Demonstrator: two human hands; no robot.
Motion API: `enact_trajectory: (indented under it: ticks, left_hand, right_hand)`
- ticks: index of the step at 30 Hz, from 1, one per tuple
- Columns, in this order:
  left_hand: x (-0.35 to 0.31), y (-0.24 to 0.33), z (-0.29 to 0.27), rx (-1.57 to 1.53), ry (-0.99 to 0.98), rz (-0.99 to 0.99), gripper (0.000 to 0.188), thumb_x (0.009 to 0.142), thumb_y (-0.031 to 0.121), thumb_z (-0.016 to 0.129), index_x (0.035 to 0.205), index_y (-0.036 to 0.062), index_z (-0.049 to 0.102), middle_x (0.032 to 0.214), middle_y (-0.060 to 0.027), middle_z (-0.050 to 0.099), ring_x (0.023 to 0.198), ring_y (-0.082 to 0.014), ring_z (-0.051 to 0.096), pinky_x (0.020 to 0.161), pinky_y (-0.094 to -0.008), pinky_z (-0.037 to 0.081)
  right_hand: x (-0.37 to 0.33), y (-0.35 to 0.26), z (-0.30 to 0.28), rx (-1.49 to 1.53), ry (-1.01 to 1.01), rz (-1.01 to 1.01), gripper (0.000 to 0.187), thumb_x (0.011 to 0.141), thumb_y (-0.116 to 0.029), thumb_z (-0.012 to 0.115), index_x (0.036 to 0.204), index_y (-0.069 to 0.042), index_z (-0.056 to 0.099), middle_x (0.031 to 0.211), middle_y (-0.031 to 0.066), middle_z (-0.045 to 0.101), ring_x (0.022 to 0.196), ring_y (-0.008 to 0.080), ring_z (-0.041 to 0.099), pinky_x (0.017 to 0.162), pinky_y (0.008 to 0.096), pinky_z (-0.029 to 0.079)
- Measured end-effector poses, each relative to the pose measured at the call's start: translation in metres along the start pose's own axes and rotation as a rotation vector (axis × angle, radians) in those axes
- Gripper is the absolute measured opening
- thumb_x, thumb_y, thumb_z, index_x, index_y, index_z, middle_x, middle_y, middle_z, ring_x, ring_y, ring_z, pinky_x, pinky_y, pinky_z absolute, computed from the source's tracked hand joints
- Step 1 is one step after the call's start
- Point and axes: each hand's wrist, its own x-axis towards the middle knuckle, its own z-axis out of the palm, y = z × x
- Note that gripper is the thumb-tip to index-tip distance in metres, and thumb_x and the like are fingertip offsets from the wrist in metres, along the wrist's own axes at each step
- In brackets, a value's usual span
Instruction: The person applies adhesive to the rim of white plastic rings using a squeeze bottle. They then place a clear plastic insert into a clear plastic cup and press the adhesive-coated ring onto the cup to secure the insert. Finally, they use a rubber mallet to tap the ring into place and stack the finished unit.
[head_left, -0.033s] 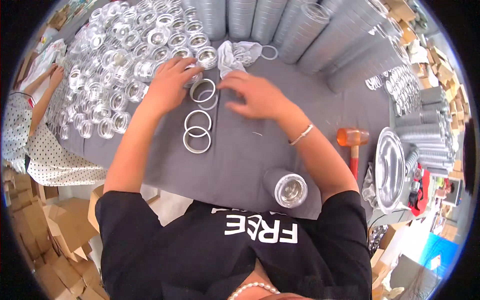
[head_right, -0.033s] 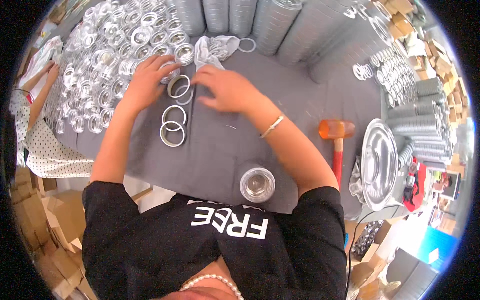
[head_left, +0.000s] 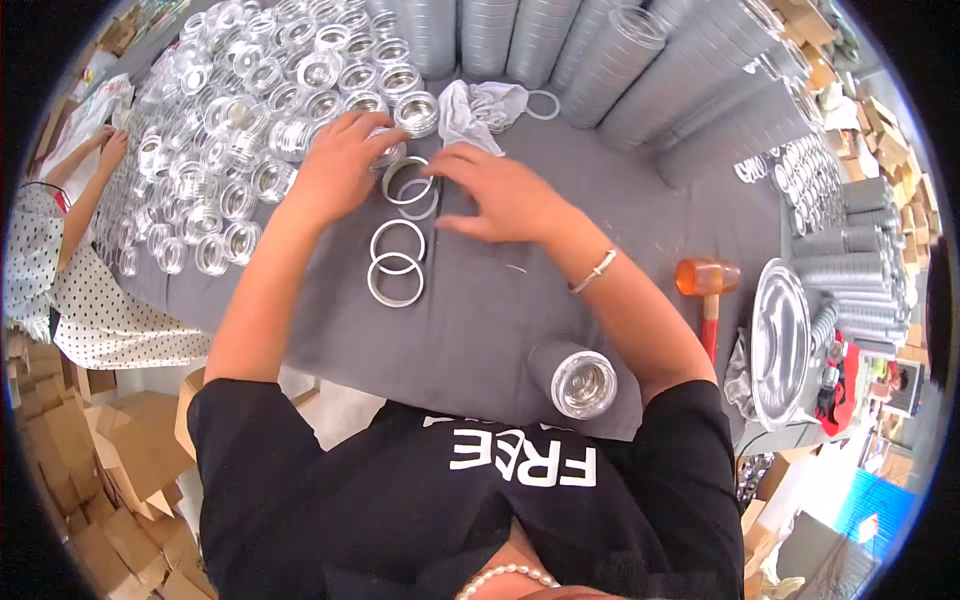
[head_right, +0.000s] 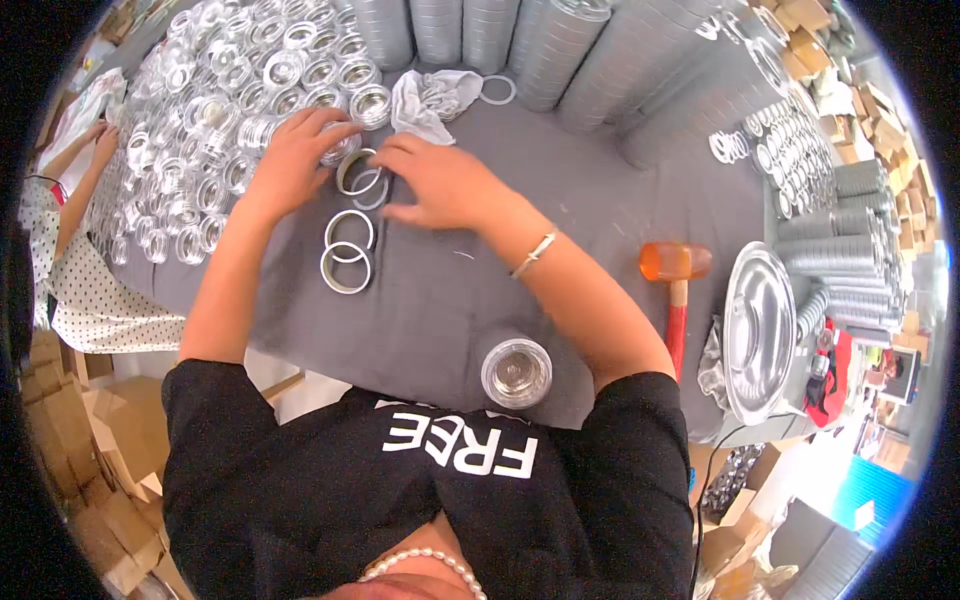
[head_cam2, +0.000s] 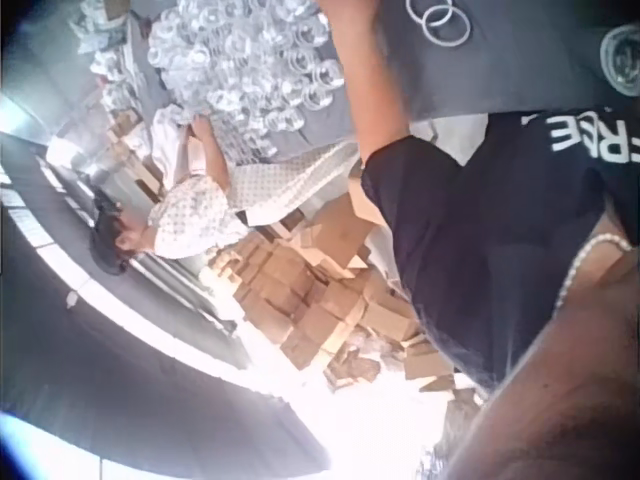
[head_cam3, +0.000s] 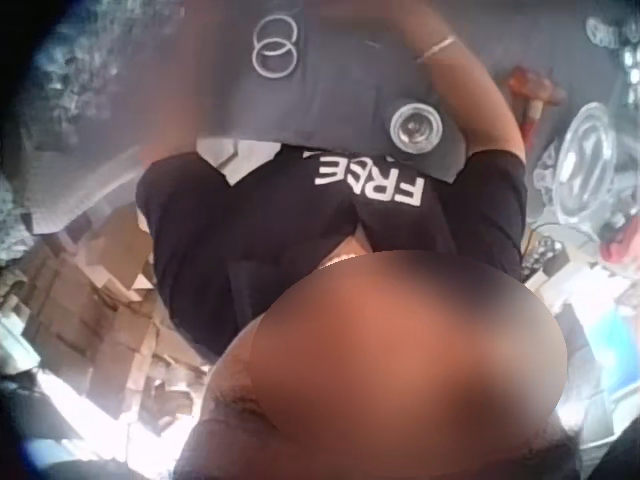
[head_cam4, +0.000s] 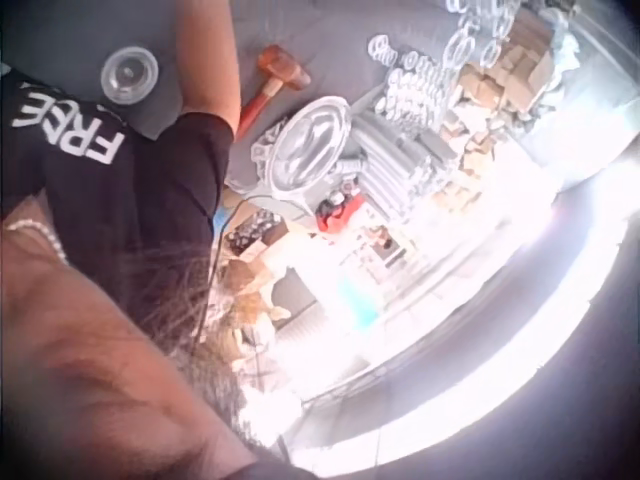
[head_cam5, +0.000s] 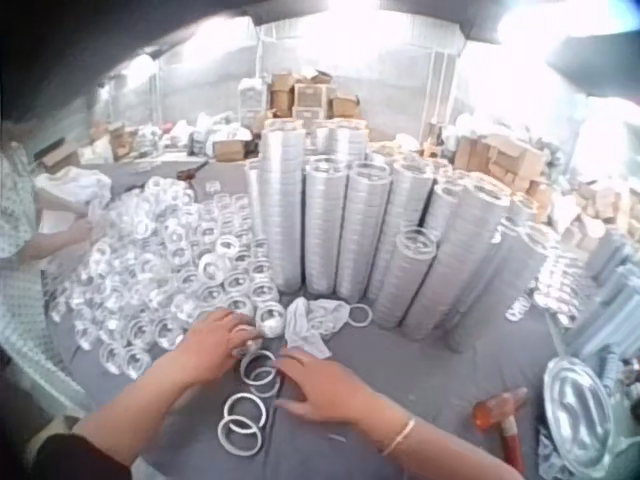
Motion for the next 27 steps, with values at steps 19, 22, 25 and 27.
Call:
enact_trajectory:
  ticks: [19,22,25,27]
  left_hand:
    - [-0.034,0.179,-0.056,-1.094,0.041,0.307,0.069,0.061,0.029,0.085,0.122,0.0001,0.07,0.116,-0.0138,0.063,0.105,-0.025,0.061,0.09,-0.0353,0.047]
    - [-0.039,0.226,-0.045,-0.981,0.059,0.308,0.064,0.062,0.023,0.086,0.121,0.004,0.072,0.109,-0.0118,0.062,0.102,-0.0263,0.059,0.09,-0.037,0.047]
    - [-0.043,0.241,-0.033,-0.925,0.057,0.299,0.062,0.063,0.022,0.087,0.121,0.0063,0.073,0.108,-0.0102,0.061,0.102,-0.0268,0.058,0.089,-0.0376,0.046]
    - [-0.045,0.238,-0.036,-0.852,0.068,0.288,0.063,0.062,0.023,0.087,0.121,0.0068,0.073,0.109,-0.0093,0.061,0.102,-0.0268,0.058,0.089,-0.0375,0.046]
  right_hand:
    - [-0.157,-0.048,-0.071,0.873,0.637,0.285,0.078,0.081,-0.03,0.081,0.141,0.008,0.049,0.131,0.0165,0.06,0.111,0.0191,0.061,0.098,0.0335,0.049]
    - [-0.203,-0.086,-0.07,0.81,0.824,0.334,0.091,0.078,-0.04,0.085,0.144,0.009,0.045,0.135,0.0174,0.058,0.125,0.0219,0.057,0.106,0.0351,0.045]
    - [-0.23,-0.116,-0.054,0.761,0.938,0.314,0.086,0.073,-0.022,0.086,0.142,0.01,0.046,0.128,0.0136,0.061,0.111,0.0173,0.058,0.095,0.0297,0.047]
    - [-0.235,-0.133,-0.047,0.749,0.948,0.333,0.09,0.068,-0.022,0.088,0.141,0.011,0.047,0.127,0.013,0.06,0.108,0.0163,0.057,0.094,0.0294,0.046]
